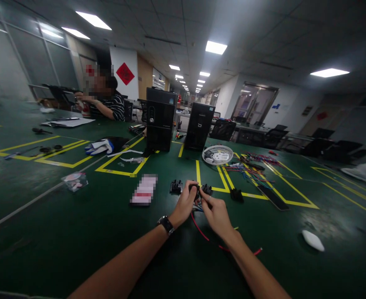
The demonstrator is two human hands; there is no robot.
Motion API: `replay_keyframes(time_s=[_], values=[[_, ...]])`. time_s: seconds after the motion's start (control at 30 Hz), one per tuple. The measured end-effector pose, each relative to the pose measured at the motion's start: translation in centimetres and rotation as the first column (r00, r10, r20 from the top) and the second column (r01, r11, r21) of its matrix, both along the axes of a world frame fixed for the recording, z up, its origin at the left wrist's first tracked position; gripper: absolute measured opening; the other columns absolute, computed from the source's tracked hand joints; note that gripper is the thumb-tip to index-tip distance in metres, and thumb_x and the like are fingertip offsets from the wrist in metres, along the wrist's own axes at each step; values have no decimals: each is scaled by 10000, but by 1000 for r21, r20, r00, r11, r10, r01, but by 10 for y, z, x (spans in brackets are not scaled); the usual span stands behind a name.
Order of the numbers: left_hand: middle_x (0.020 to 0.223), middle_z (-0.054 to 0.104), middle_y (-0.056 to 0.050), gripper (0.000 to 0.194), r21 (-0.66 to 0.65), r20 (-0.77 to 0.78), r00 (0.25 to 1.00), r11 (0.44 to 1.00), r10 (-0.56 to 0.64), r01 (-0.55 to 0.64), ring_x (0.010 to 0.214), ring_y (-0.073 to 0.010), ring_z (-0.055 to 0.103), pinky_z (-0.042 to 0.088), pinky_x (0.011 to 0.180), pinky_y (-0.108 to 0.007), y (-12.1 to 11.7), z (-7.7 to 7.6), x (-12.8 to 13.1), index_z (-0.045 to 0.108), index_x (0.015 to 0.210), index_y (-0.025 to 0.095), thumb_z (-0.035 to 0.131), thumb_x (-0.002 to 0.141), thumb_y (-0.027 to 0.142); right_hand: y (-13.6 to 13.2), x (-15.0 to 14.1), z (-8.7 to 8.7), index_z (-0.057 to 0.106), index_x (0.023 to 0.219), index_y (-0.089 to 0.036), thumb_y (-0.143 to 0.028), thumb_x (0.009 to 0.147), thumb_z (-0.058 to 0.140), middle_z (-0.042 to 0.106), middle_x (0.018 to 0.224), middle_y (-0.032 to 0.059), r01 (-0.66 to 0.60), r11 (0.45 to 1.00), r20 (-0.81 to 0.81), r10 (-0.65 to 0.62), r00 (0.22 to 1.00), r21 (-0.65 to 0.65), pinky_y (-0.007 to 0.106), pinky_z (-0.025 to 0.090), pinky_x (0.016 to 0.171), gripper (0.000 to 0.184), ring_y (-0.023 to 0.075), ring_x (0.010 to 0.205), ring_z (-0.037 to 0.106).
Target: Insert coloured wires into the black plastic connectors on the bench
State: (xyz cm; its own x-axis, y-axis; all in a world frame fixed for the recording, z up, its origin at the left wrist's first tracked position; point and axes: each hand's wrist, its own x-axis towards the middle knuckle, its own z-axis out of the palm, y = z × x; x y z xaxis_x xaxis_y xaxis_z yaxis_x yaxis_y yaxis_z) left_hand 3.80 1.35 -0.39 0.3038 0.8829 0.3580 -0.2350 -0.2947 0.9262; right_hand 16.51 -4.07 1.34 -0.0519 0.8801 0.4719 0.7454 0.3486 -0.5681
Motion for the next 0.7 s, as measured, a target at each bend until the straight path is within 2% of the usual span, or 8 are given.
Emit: replay_keyframes(time_s=[0.17, 0.3, 0.37, 0.43, 0.5, 0.53, 0.63, 0.7], values=[[934, 555, -46, 355, -28, -18, 994, 994, 108, -109, 684, -125, 532, 460, 620, -249, 1, -2, 0, 481, 1095, 179, 379, 925, 473, 4, 5, 3, 560, 1286, -138, -247, 917, 432, 732, 978, 101, -33, 999, -27, 32, 999, -36, 287, 499, 714, 406, 195, 756, 677], [968, 571, -60, 350, 47, -41, 993, 993, 107, -105, 739, -137, 551, 463, 662, -253, -2, -5, 1, 528, 1103, 182, 441, 908, 459, 4, 32, 35, 614, 1226, -190, -245, 911, 459, 722, 1029, 77, -181, 974, 122, 197, 973, -133, 282, 485, 740, 355, 186, 808, 671], [893, 579, -51, 363, 32, 33, 996, 996, 83, -84, 698, -135, 557, 462, 629, -249, -4, -5, 7, 528, 1111, 185, 438, 906, 470, 1, 40, 49, 644, 1180, -205, -271, 916, 473, 729, 990, 52, -215, 966, 155, 237, 959, -146, 267, 480, 740, 322, 177, 816, 668], [774, 564, -22, 372, -50, 173, 978, 993, 114, -107, 600, -121, 540, 450, 567, -241, -2, -3, 13, 506, 1106, 189, 406, 913, 491, 0, 36, 51, 648, 1163, -205, -279, 925, 466, 728, 965, 44, -171, 981, 149, 184, 972, -95, 258, 477, 739, 309, 168, 811, 665], [710, 540, 4, 343, -207, 330, 905, 956, 267, -207, 537, -111, 528, 434, 516, -230, 10, 0, 12, 481, 1061, 200, 377, 919, 495, 0, 23, 42, 621, 1190, -204, -253, 931, 451, 723, 979, 50, -127, 991, 159, 131, 979, -40, 263, 477, 755, 314, 167, 822, 665], [705, 533, 12, 316, -312, 387, 840, 911, 381, -270, 525, -108, 531, 430, 502, -226, 18, 1, 8, 467, 1032, 205, 363, 925, 484, 1, 16, 34, 605, 1205, -203, -240, 934, 441, 719, 992, 55, -119, 993, 176, 122, 977, -26, 269, 476, 769, 319, 169, 835, 666], [668, 492, 41, 243, -585, 424, 598, 710, 680, -393, 478, -97, 527, 436, 491, -226, 46, 7, -16, 422, 977, 213, 281, 952, 410, 2, 4, 14, 571, 1228, -199, -241, 953, 403, 704, 1049, 72, -71, 997, 215, 73, 974, -16, 288, 474, 815, 325, 181, 893, 665], [708, 535, 22, 257, -504, 462, 622, 765, 632, -402, 517, -112, 575, 440, 497, -227, 56, 11, -30, 430, 996, 215, 298, 943, 429, 2, 6, 9, 578, 1209, -204, -262, 964, 383, 696, 1060, 77, 14, 1000, 234, -8, 972, -23, 304, 472, 837, 318, 190, 925, 657]])
